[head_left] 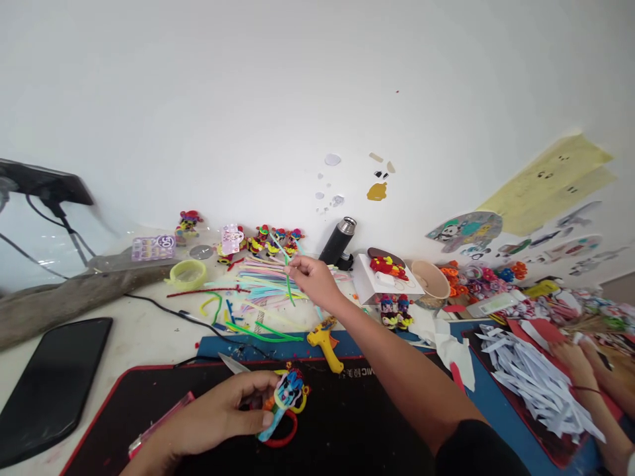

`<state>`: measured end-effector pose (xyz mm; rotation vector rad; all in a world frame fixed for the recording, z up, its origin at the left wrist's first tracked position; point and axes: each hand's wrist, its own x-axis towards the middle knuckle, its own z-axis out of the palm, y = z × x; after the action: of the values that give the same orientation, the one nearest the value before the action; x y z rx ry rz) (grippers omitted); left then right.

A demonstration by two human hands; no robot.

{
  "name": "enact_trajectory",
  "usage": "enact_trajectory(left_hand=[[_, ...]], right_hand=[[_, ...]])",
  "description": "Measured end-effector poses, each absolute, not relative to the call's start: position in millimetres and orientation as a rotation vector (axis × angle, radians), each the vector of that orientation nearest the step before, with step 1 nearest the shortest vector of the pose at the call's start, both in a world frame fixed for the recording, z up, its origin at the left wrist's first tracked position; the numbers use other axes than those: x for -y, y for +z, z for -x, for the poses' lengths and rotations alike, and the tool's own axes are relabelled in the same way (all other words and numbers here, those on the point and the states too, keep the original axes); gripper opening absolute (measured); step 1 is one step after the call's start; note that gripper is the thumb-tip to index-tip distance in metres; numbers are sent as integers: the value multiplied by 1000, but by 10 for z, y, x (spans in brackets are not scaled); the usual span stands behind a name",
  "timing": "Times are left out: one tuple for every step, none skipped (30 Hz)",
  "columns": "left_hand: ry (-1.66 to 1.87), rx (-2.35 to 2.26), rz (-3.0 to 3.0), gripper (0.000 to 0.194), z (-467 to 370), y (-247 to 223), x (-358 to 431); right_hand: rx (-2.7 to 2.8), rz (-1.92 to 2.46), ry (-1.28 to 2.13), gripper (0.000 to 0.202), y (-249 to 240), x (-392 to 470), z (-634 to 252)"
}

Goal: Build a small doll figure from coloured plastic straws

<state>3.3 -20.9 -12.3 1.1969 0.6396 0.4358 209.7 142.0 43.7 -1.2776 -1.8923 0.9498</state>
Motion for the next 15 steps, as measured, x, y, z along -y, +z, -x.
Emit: enact_trajectory(left_hand=[[429, -634, -1203, 42, -37, -114, 211], [424, -631, -1207, 41, -40, -103, 214], [422, -632, -1208, 40, -43, -93, 217], [422, -634, -1206, 39, -45, -86, 219], [424, -637, -1203, 39, -46, -81, 221], [426, -638, -1198, 38, -47, -79, 222], [429, -638, -1193, 39, -48, -79, 222], [429, -636, -1192, 39, -48, -80, 222], [430, -633, -1194, 39, -48, -82, 221], [430, -630, -1199, 38, -48, -84, 220], [430, -627, -1206, 38, -48, -87, 219], [429, -625, -1212, 38, -48, -93, 217], [429, -625, -1214, 38, -47, -102, 215], [425, -625, -1212, 40, -46, -115, 213], [420, -624, -1208, 42, -44, -132, 210]], right_hand=[[1975, 1291, 956, 25, 430, -1331, -2120], [2065, 1299, 982, 22, 420, -1237, -2141], [2156, 1310, 1009, 20, 408, -1144, -2158], [2237, 1317, 1041, 18, 393, -1058, -2171], [2310, 1303, 1081, 17, 377, -982, -2177], [2368, 1290, 1084, 14, 359, -920, -2177], [2408, 1292, 1074, 12, 339, -872, -2171], [2436, 1303, 1058, 11, 319, -839, -2159], [2454, 1325, 1035, 10, 301, -819, -2144], [2467, 1353, 1009, 11, 283, -808, -2127], [2486, 1379, 977, 13, 268, -804, -2112], [2517, 1402, 931, 15, 255, -804, -2101], [2560, 1421, 866, 18, 244, -804, -2095], [2613, 1437, 784, 21, 234, -803, -2096], [2670, 1452, 693, 25, 224, -799, -2104]])
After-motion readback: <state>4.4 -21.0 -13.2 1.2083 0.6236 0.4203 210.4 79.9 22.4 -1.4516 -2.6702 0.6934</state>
